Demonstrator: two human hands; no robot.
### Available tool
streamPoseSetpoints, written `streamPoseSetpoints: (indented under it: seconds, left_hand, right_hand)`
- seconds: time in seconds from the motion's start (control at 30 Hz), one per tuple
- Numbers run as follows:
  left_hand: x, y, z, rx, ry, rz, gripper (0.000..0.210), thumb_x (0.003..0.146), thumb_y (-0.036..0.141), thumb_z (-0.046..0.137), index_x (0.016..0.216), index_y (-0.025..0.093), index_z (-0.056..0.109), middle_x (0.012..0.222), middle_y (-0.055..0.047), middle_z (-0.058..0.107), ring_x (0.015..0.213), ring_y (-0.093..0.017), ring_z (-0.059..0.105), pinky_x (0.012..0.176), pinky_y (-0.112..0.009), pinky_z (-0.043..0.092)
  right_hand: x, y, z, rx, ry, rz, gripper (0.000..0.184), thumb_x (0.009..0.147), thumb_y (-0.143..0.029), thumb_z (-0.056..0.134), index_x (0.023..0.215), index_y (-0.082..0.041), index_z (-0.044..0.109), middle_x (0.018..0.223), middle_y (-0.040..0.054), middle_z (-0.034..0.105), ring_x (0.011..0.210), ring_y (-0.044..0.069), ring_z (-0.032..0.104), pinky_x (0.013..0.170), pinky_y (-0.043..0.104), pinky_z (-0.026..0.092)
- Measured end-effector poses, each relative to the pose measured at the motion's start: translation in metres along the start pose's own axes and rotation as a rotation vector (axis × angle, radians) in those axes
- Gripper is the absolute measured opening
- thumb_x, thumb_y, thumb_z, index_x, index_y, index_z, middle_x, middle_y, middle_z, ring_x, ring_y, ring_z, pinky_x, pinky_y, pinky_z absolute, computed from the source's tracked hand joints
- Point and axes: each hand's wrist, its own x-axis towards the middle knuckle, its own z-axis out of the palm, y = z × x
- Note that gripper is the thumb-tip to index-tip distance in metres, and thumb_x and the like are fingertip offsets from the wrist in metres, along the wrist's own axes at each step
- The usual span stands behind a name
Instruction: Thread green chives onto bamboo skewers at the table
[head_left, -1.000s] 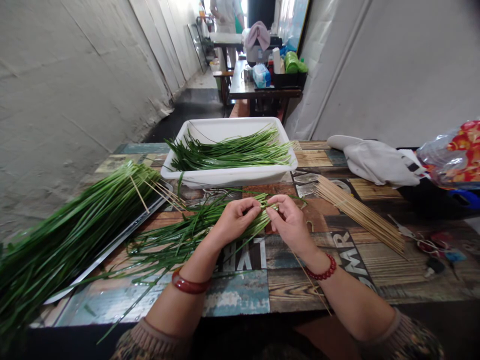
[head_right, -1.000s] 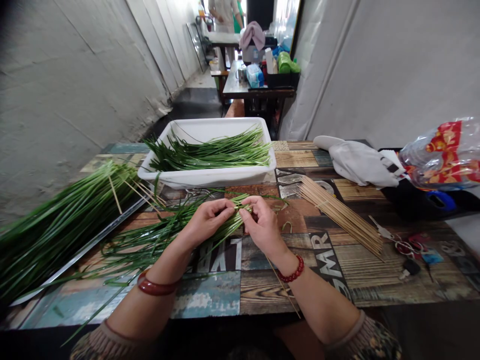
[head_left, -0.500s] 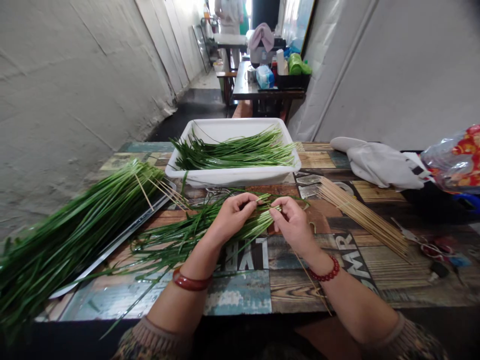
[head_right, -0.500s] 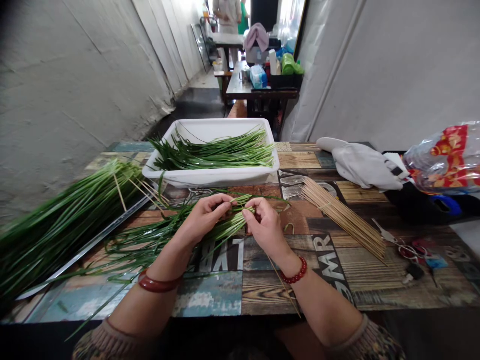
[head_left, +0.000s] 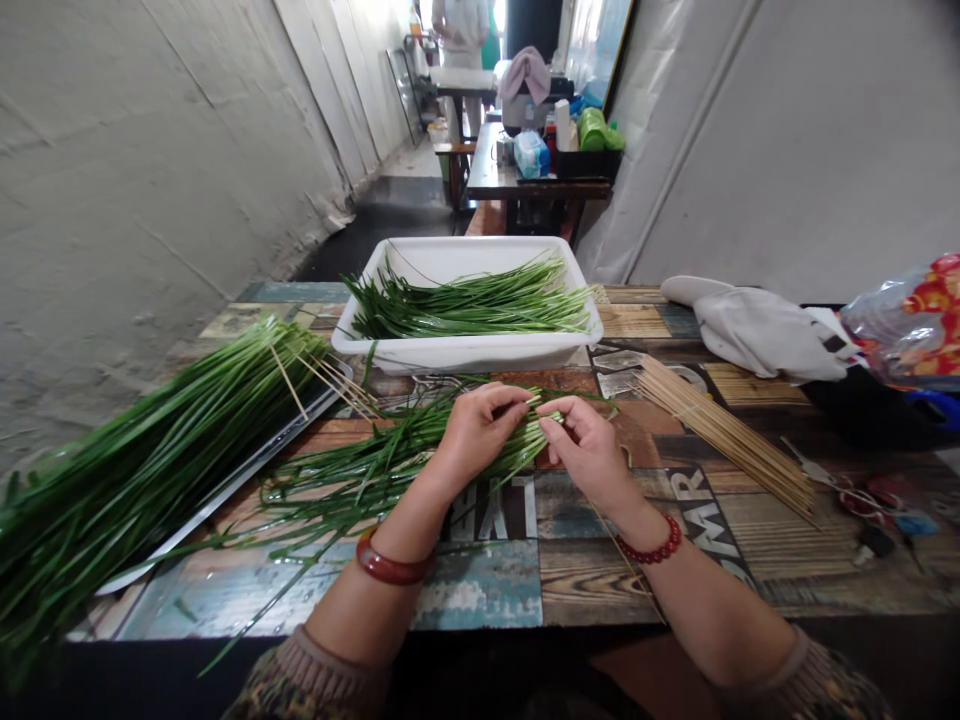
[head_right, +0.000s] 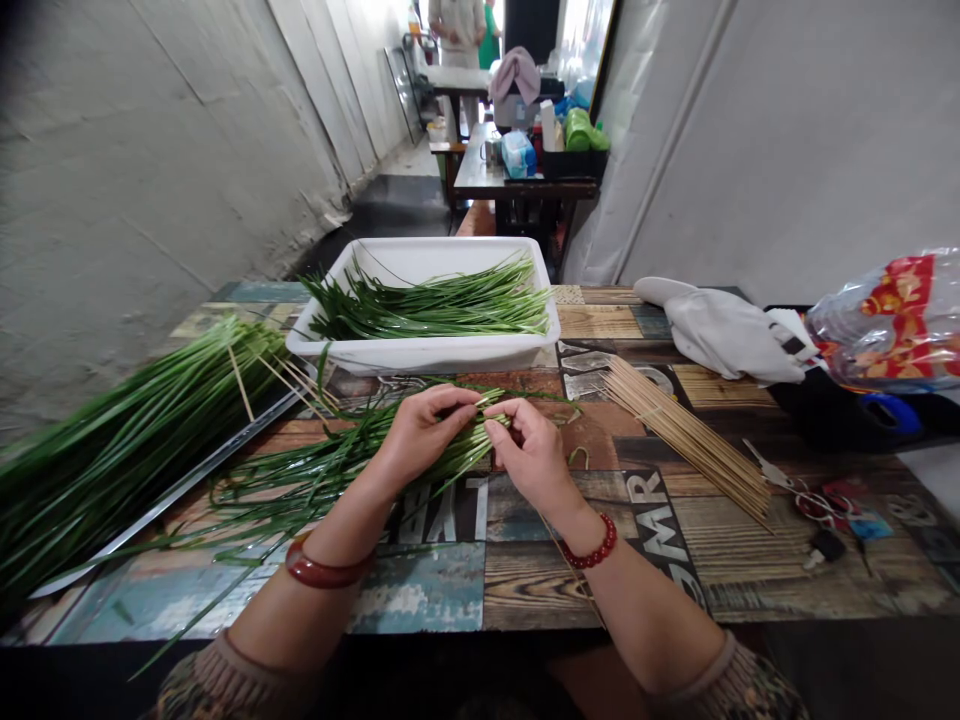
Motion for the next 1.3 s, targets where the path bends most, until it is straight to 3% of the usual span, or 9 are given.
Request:
streamPoseSetpoints:
  seconds: [0.23,0.4,0.5,0.7,1.3]
  left_hand:
    - [-0.001,0.007,-0.004,0.002,-0.105,0.053,0.024,0.085,0.015,0.054,0.094,0.014,0.076,0.080,-0.006,0.070,0.075,-0.015,0.063,0.071,-0.024,0.048]
    - [-0.004,0.005,-0.009,-0.115,-0.132,-0.112,0.027,0.083,0.021,0.059,0.103,0.012,0.074,0.095,-0.009,0.075,0.082,-0.018,0.067,0.077,-0.027,0.050]
    - [-0.005,-0.001,-0.009,-0.118,-0.093,-0.174,0.026,0.079,0.023,0.064,0.099,0.012,0.075,0.091,-0.010,0.075,0.079,-0.019,0.067,0.074,-0.028,0.051]
    - [-0.004,-0.003,-0.009,-0.068,-0.046,-0.069,0.014,0.077,0.019,0.063,0.069,0.014,0.073,0.078,-0.007,0.068,0.079,-0.017,0.063,0.074,-0.027,0.049]
    - [-0.002,0.007,0.000,-0.059,-0.018,-0.029,0.013,0.080,0.020,0.061,0.074,0.014,0.072,0.075,-0.004,0.070,0.071,-0.015,0.063,0.069,-0.024,0.047]
  right_hand:
    - [0.001,0.000,-0.001,0.017,-0.004,-0.008,0.017,0.089,-0.034,0.056,0.096,-0.019,0.060,0.054,-0.0065,0.052,0.045,0.009,0.051,0.046,0.021,0.038]
    - [0.001,0.002,-0.001,-0.007,0.003,0.000,0.017,0.090,-0.034,0.056,0.096,-0.019,0.061,0.055,-0.0063,0.052,0.046,0.010,0.052,0.046,0.021,0.039]
    - [0.000,0.004,-0.001,-0.010,0.003,0.001,0.018,0.090,-0.035,0.057,0.096,-0.019,0.061,0.056,-0.0059,0.053,0.046,0.010,0.052,0.046,0.021,0.039]
    - [0.001,0.004,-0.001,-0.007,-0.008,0.002,0.019,0.090,-0.035,0.057,0.097,-0.018,0.061,0.055,-0.0059,0.052,0.045,0.010,0.052,0.045,0.021,0.039]
    - [0.001,-0.002,-0.001,-0.004,0.001,-0.003,0.019,0.089,-0.034,0.056,0.096,-0.018,0.065,0.052,-0.0056,0.052,0.045,0.010,0.050,0.046,0.021,0.038]
